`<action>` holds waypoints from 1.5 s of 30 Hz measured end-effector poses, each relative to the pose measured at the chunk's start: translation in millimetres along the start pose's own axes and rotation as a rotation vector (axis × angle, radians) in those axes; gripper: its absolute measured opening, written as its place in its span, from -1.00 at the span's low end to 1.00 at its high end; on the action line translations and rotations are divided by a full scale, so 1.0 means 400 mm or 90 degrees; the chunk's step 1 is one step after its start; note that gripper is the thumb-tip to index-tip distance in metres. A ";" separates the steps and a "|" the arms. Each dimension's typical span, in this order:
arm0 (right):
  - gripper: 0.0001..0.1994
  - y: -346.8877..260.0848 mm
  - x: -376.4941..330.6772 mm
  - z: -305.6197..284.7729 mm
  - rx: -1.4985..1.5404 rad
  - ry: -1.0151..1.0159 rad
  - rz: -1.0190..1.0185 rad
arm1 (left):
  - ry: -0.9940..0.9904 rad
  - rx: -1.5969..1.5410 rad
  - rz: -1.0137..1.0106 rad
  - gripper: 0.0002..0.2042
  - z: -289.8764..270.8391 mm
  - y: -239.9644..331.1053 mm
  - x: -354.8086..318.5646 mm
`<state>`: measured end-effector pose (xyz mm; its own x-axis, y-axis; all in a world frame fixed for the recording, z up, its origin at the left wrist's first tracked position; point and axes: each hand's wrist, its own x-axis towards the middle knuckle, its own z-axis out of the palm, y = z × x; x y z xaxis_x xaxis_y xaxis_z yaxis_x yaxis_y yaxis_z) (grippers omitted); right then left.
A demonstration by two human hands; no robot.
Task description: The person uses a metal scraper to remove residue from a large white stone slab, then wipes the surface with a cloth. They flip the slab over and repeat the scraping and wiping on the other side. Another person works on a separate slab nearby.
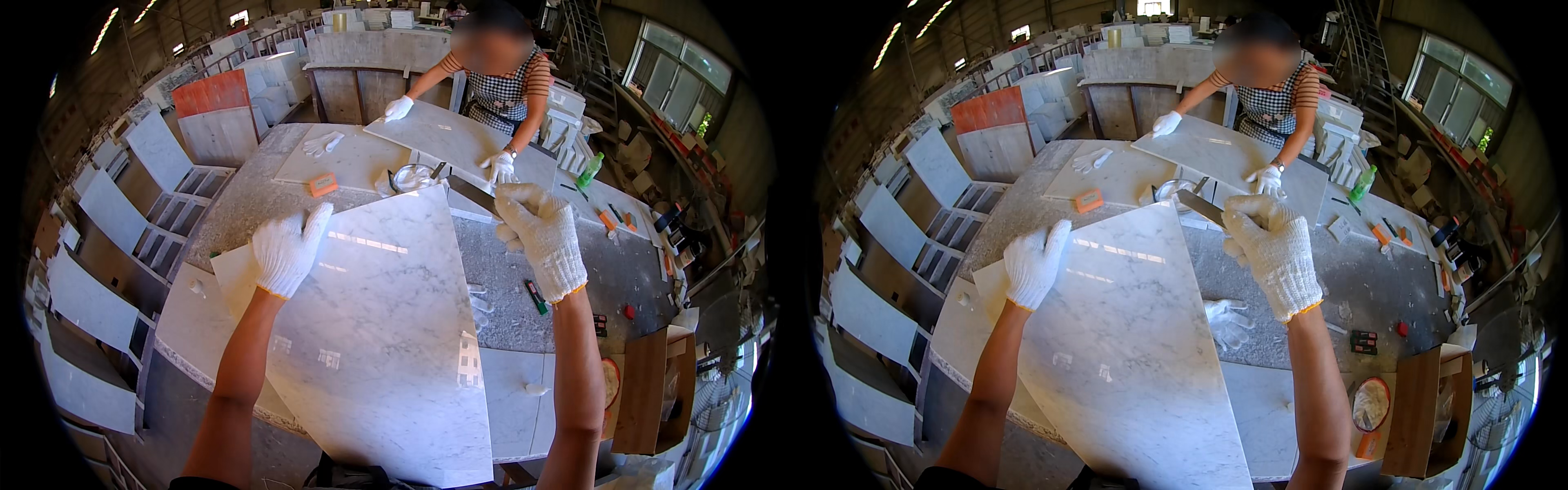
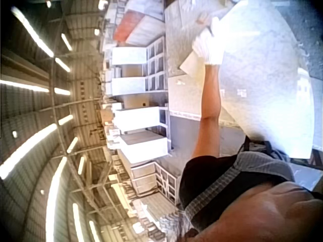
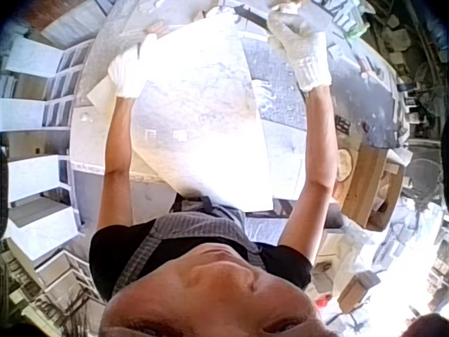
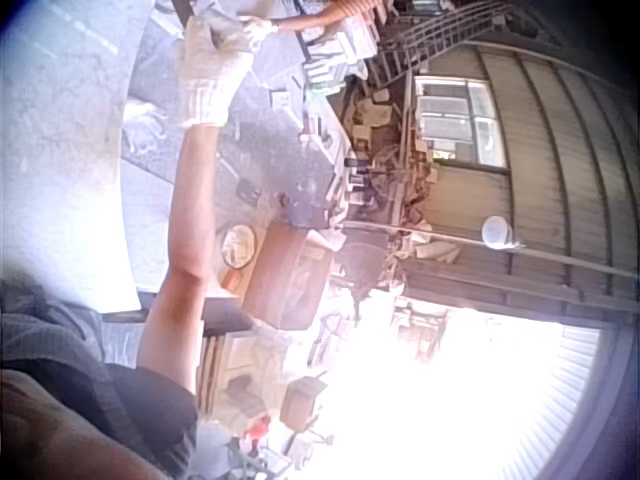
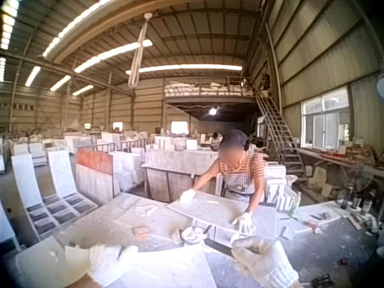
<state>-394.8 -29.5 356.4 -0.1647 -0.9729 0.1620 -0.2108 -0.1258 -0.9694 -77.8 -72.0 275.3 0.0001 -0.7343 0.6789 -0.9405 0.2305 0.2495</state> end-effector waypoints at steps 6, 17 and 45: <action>-0.82 0.001 0.002 0.001 -0.009 0.007 -0.019 | 0.000 0.006 -0.004 -0.47 -0.002 0.002 0.002; -0.84 0.006 0.008 0.002 -0.006 -0.002 -0.047 | -0.016 0.003 -0.020 -0.47 -0.008 0.004 0.001; -0.84 -0.005 -0.023 -0.004 -0.064 0.070 -0.138 | -0.021 0.012 -0.021 -0.47 -0.015 0.011 0.000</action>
<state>-394.3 -20.0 357.2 -0.2070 -0.8978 0.3888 -0.3461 -0.3045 -0.8874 -80.0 -67.2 280.4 0.0207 -0.7617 0.6476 -0.9463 0.1941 0.2584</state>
